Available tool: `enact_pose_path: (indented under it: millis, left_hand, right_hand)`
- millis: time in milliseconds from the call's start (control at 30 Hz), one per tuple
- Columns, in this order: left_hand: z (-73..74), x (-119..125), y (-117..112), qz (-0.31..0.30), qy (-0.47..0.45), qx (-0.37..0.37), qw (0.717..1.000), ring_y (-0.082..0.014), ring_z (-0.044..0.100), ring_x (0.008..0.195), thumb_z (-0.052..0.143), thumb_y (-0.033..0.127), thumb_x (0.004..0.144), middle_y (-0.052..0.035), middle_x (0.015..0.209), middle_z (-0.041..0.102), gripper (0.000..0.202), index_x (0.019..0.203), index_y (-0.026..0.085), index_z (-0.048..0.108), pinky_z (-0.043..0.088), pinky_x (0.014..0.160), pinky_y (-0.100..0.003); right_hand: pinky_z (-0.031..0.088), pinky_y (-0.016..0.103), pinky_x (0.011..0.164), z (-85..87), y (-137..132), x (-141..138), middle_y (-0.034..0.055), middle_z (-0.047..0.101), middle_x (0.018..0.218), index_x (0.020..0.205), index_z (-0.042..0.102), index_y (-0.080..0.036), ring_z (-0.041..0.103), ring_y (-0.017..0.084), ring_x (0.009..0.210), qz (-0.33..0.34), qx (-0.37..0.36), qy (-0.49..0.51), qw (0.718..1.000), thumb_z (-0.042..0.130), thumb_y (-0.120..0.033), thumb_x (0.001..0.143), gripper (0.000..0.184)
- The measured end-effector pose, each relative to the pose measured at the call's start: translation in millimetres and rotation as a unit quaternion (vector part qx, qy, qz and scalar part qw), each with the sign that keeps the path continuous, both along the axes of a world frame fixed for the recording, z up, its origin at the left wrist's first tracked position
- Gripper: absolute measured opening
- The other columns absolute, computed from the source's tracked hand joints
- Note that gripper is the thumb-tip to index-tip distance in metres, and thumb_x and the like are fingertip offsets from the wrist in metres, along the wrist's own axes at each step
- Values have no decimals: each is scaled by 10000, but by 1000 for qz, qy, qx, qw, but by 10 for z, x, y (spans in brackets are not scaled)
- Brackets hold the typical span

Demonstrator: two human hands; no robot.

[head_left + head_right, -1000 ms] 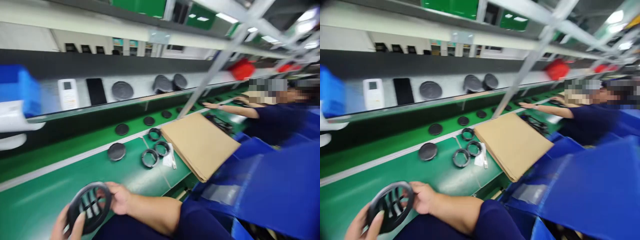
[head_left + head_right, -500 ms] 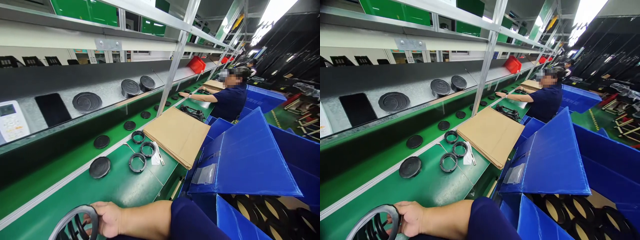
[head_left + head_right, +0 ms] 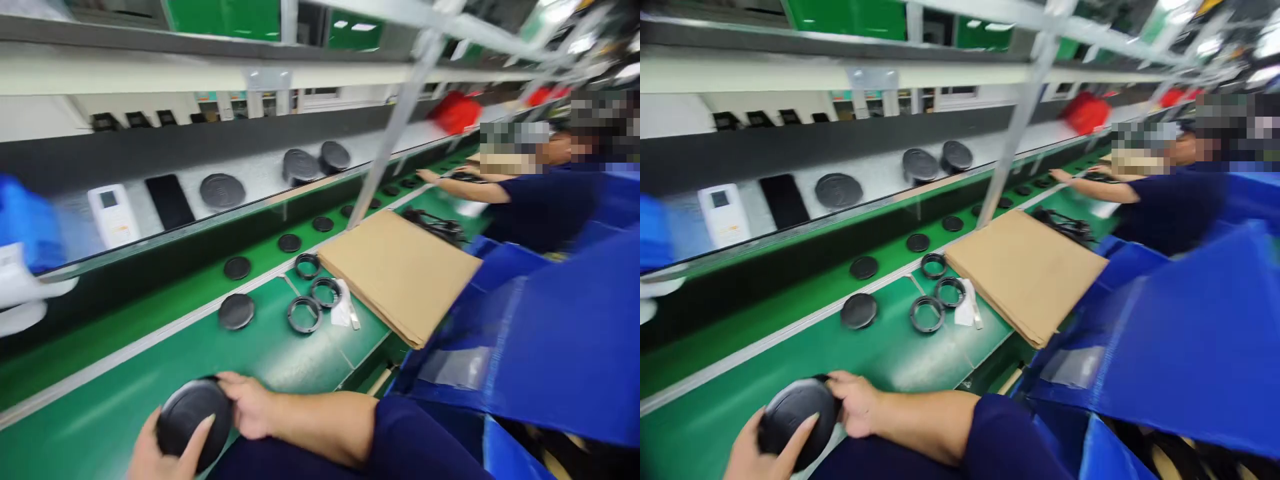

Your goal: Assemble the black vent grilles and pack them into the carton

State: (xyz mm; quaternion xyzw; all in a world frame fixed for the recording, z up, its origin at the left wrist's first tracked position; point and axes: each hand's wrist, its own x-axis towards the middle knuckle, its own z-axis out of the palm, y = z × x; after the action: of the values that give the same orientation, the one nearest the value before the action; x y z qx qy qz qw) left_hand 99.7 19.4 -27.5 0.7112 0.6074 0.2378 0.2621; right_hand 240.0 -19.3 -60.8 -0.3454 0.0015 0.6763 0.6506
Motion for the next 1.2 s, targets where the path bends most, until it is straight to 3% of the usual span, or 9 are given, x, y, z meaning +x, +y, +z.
enact_pose_path:
  millis: [67,200,367,600,867,1033,1200]
  left_hand:
    - [79,-5,-70,-50,15,12,999,-373,531,1151,664,647,616,-208,1254,551,929,1317,83,430,416,1010,-543]
    - [148,-56,-133,-59,-37,20,997,-292,471,1225,611,541,763,-153,1325,497,740,1360,159,396,402,1035,-482]
    - [128,-187,-173,-63,-130,-23,989,-209,583,1002,470,412,893,-116,1321,485,517,1372,227,414,505,868,-393]
    - [42,-266,-126,-63,-152,-13,986,-214,539,1117,482,308,878,-99,1293,500,482,1348,208,449,491,910,-371]
    - [160,-244,-83,-24,-76,14,997,-220,565,1060,514,193,774,-72,1121,578,446,1218,198,559,458,959,-404]
    - [157,-278,-111,-14,-93,4,996,-231,558,1071,510,229,784,-81,1127,566,449,1230,194,544,453,962,-421]
    - [188,-285,-194,-54,-138,-4,989,-237,491,1178,492,322,845,-107,1249,499,538,1360,186,417,413,1018,-436]
  right_hand:
    - [422,262,706,104,-42,48,-31,689,759,828,679,-187,598,126,714,-3,20,4,1000,819,-296,561,321]
    - [429,258,692,170,-6,149,-16,709,774,850,687,-180,604,134,717,42,14,28,999,751,-325,653,252]
    - [444,274,712,162,16,137,-5,711,767,839,687,-177,613,149,736,69,8,37,997,710,-303,703,186]
    - [463,252,699,180,-10,99,8,718,852,985,685,-182,621,136,761,80,13,18,997,700,-264,725,273]
    - [499,289,751,307,-89,76,26,694,1036,1074,655,-215,618,171,971,118,33,4,992,729,-292,753,338]
    - [511,308,759,329,-76,76,37,690,1056,1069,660,-208,616,191,1003,126,30,2,992,732,-279,750,335]
    - [524,312,707,260,-49,76,51,712,974,1023,668,-187,637,193,931,102,9,29,994,689,-262,774,261]
